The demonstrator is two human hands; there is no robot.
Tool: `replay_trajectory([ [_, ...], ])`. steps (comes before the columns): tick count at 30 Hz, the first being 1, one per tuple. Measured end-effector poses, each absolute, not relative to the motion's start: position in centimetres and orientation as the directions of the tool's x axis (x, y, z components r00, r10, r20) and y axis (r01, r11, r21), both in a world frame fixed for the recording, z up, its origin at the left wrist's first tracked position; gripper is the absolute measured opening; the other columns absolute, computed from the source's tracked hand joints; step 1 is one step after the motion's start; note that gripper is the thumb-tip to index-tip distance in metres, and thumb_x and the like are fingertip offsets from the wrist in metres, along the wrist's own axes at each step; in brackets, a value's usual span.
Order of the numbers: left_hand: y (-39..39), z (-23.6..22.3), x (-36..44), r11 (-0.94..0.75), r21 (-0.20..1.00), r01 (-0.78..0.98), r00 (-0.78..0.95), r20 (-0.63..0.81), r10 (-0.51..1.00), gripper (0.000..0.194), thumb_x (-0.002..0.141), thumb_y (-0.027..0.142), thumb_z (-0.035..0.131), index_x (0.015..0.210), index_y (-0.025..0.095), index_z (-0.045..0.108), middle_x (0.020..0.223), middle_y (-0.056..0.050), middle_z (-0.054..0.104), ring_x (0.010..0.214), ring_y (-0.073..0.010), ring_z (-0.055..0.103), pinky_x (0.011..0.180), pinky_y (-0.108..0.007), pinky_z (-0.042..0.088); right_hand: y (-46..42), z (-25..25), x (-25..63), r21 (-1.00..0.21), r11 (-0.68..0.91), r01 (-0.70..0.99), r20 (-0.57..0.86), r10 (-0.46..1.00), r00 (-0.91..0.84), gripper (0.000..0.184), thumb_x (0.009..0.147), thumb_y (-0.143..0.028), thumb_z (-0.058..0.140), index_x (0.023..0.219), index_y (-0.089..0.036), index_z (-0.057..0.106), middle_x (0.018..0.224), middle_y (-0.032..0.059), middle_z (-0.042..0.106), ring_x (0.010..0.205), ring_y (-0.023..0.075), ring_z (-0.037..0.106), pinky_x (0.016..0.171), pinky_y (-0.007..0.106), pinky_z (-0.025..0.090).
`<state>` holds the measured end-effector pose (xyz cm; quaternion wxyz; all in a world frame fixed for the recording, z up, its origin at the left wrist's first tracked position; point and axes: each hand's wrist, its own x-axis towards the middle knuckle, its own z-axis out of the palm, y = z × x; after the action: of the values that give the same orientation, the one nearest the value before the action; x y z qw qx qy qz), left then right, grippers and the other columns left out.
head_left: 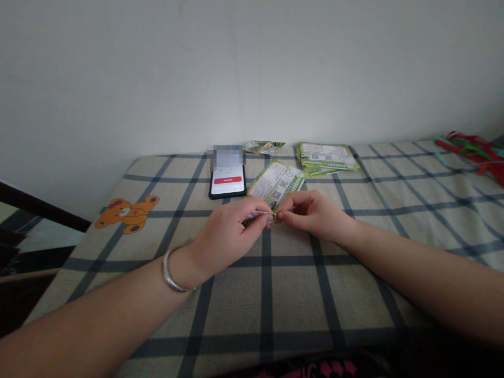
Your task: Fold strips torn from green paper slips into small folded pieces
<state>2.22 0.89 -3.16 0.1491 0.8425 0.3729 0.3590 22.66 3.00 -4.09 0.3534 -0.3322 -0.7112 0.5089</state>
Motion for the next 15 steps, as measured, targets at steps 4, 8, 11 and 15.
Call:
replay_trajectory([
  [4,0.9,-3.3,2.3,-0.666,0.524,0.531,0.464,0.478,0.746,0.009,0.087,0.015,0.056,0.085,0.019,0.063,0.076,0.003,0.068,0.069,-0.0108,0.064,0.062,-0.022,0.047,2.7,-4.0,22.4,-0.941,0.286,0.179,0.167,0.856,-0.489,0.013,0.078,-0.028,0.063,0.07,-0.018,0.062,0.068,-0.0006,0.065,0.06,0.0095,0.056,0.055,0.023,0.044],
  [8,1.0,-3.5,2.3,-0.688,0.446,0.572,0.496,0.48,0.723,0.009,0.089,0.019,0.055,0.086,0.019,0.064,0.079,0.001,0.07,0.071,-0.0131,0.065,0.063,-0.024,0.048,2.0,-3.7,22.1,-0.864,0.372,0.339,0.22,0.885,-0.411,0.007,0.076,-0.02,0.062,0.069,-0.018,0.061,0.062,-0.0032,0.061,0.054,0.0079,0.05,0.05,0.021,0.039],
  [11,1.0,-3.5,2.3,-0.719,0.364,0.592,0.521,0.508,0.686,0.01,0.089,0.02,0.055,0.091,0.019,0.065,0.085,-0.001,0.072,0.076,-0.0154,0.067,0.067,-0.027,0.05,1.6,-3.4,22.1,-0.729,0.501,0.466,0.332,0.855,-0.4,0.005,0.075,-0.018,0.061,0.07,-0.018,0.061,0.067,-0.002,0.061,0.061,0.0095,0.053,0.056,0.023,0.04],
  [15,1.0,-3.3,2.4,-0.732,0.363,0.576,0.518,0.53,0.671,0.009,0.088,0.02,0.056,0.088,0.018,0.065,0.087,-0.003,0.071,0.08,-0.0167,0.066,0.072,-0.029,0.05,1.2,-3.0,22.0,-0.568,0.612,0.551,0.423,0.791,-0.443,0.008,0.077,-0.017,0.058,0.069,-0.018,0.057,0.07,-0.0009,0.059,0.068,0.0113,0.052,0.062,0.025,0.039],
])
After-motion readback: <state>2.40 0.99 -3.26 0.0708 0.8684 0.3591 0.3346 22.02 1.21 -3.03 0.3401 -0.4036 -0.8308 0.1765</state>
